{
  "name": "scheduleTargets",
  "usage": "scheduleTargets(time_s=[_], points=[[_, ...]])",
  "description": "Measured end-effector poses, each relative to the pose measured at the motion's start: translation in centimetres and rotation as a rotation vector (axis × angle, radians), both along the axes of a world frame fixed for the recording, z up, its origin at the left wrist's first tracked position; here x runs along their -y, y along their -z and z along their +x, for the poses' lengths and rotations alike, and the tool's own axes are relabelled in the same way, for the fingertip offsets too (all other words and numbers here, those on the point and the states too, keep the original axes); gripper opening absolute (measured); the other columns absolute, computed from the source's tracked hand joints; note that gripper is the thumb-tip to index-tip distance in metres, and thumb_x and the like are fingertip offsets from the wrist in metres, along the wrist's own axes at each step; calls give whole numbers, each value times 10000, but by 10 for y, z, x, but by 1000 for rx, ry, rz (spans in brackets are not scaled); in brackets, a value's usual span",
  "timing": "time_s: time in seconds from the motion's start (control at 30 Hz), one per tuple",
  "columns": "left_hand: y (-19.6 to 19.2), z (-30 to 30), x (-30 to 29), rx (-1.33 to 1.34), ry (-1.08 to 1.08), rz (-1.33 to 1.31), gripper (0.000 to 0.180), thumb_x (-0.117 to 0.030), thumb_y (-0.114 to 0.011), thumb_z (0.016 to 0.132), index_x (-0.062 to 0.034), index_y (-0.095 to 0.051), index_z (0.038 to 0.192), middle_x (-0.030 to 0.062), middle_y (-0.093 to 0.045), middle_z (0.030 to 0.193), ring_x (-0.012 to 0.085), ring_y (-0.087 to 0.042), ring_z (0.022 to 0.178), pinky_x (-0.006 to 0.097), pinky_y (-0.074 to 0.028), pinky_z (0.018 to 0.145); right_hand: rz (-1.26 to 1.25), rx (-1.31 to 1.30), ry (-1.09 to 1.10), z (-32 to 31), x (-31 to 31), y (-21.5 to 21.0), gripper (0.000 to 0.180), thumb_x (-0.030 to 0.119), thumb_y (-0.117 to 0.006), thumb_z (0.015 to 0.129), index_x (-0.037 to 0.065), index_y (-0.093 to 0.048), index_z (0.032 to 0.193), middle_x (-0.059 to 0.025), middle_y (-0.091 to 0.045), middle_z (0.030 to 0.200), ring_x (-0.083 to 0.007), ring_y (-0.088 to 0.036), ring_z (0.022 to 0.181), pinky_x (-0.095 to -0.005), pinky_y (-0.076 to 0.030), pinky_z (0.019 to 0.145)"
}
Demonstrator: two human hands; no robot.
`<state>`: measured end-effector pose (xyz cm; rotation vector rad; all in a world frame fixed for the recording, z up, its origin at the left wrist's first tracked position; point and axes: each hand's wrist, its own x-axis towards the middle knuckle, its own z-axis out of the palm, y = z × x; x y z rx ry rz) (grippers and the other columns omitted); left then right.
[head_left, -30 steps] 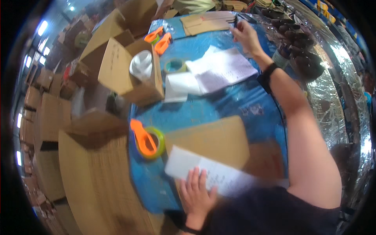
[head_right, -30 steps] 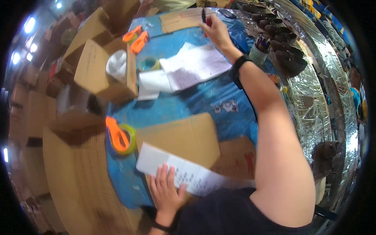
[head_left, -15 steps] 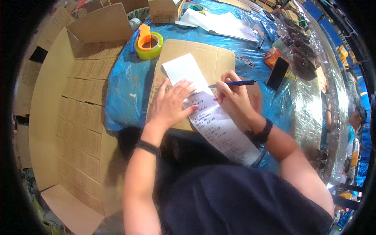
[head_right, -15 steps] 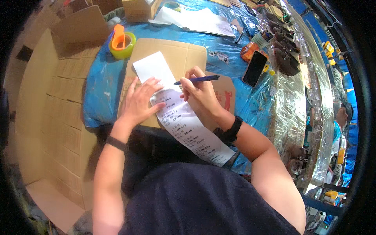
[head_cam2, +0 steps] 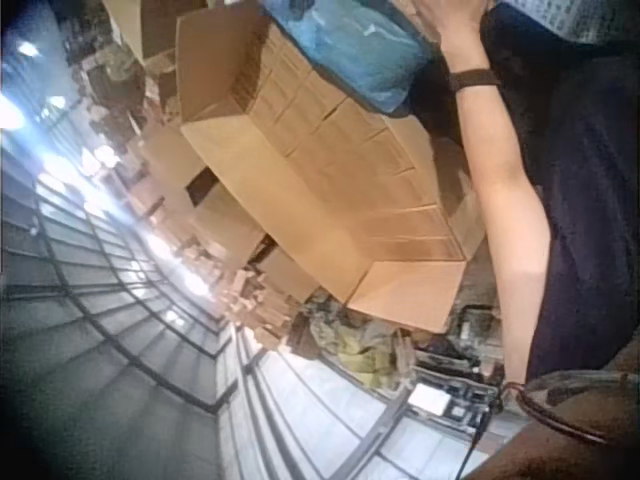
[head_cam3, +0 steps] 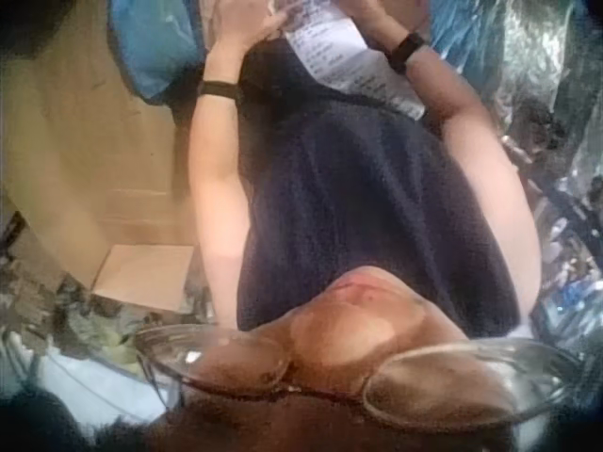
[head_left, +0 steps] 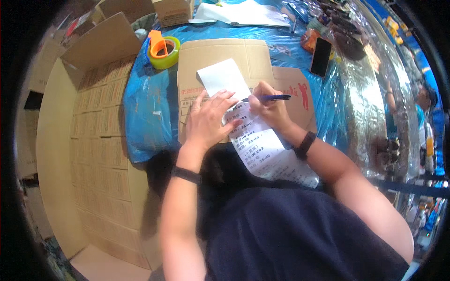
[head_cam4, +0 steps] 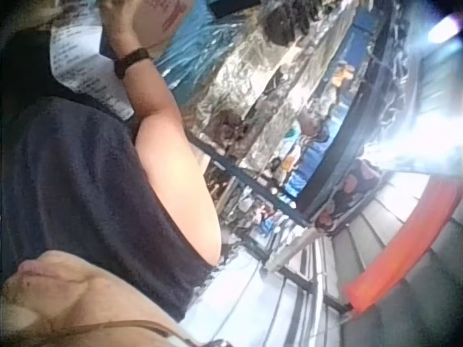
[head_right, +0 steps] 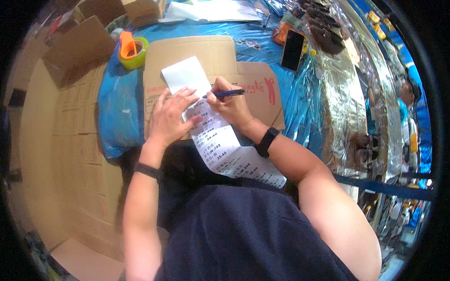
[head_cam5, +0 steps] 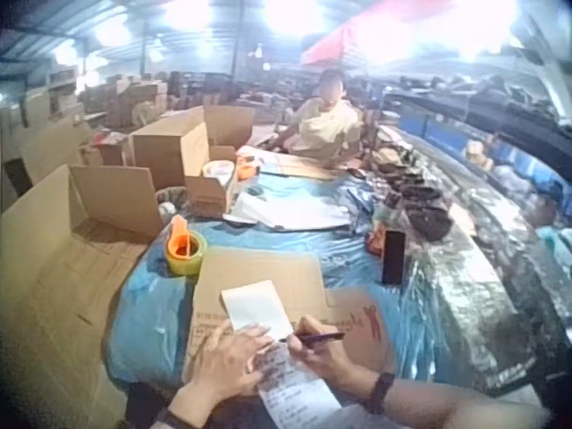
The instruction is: Marking an inventory sheet and sticking labels onto a series of cardboard boxes in a warehouse.
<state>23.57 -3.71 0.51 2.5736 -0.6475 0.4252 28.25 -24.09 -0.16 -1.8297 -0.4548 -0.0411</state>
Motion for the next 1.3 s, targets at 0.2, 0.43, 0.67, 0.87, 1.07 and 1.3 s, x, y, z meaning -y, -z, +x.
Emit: scheduleTargets(time_s=[0.2,0.43,0.67,0.87,1.07,1.3], points=[[3,1,-3,-25,-36,1,447,-404,-696,806,-197,-598,1191,-5,-566,1321,153,-475,1283,442,-278,1120,-48,131,134,-8,-1,-1,144,77,-629,800,16,-505,758,-77,-545,622,-118,-504,557,-295,-411,510],[4,3,-3,-69,-46,-34,454,-419,-692,801,-186,-605,1181,13,-561,1331,177,-464,1294,449,-265,1127,-56,37,96,0,-2,2,147,72,-632,805,13,-502,769,-61,-521,649,-93,-488,618,-283,-414,548],[7,1,-2,-61,-19,23,431,-383,-701,793,-162,-633,1157,47,-543,1343,203,-433,1318,457,-256,1130,-213,213,98,-8,3,-9,133,103,-619,836,32,-511,806,-130,-537,692,-222,-520,610,-366,-434,569],[2,-16,0,77,-247,45,421,-339,-695,795,-150,-626,1165,77,-512,1344,263,-424,1300,487,-267,1110,-361,400,-307,-30,34,-34,241,155,-611,876,101,-608,1111,-113,-655,1034,-306,-618,996,-416,-472,890],[-8,-12,-3,-68,-172,117,520,-411,-618,860,-107,-549,1276,78,-542,1319,255,-415,1319,534,-209,1120,-479,472,-336,-2,27,-9,281,121,-543,855,115,-626,1124,-89,-659,1011,-286,-619,995,-424,-446,955],[8,9,3,-12,-161,155,623,-503,-587,860,-142,-493,1359,50,-435,1453,233,-336,1386,532,-157,1153,143,-169,-62,20,10,-31,135,124,-587,947,21,-642,1015,-39,-650,801,-67,-567,640,-215,-477,564]])
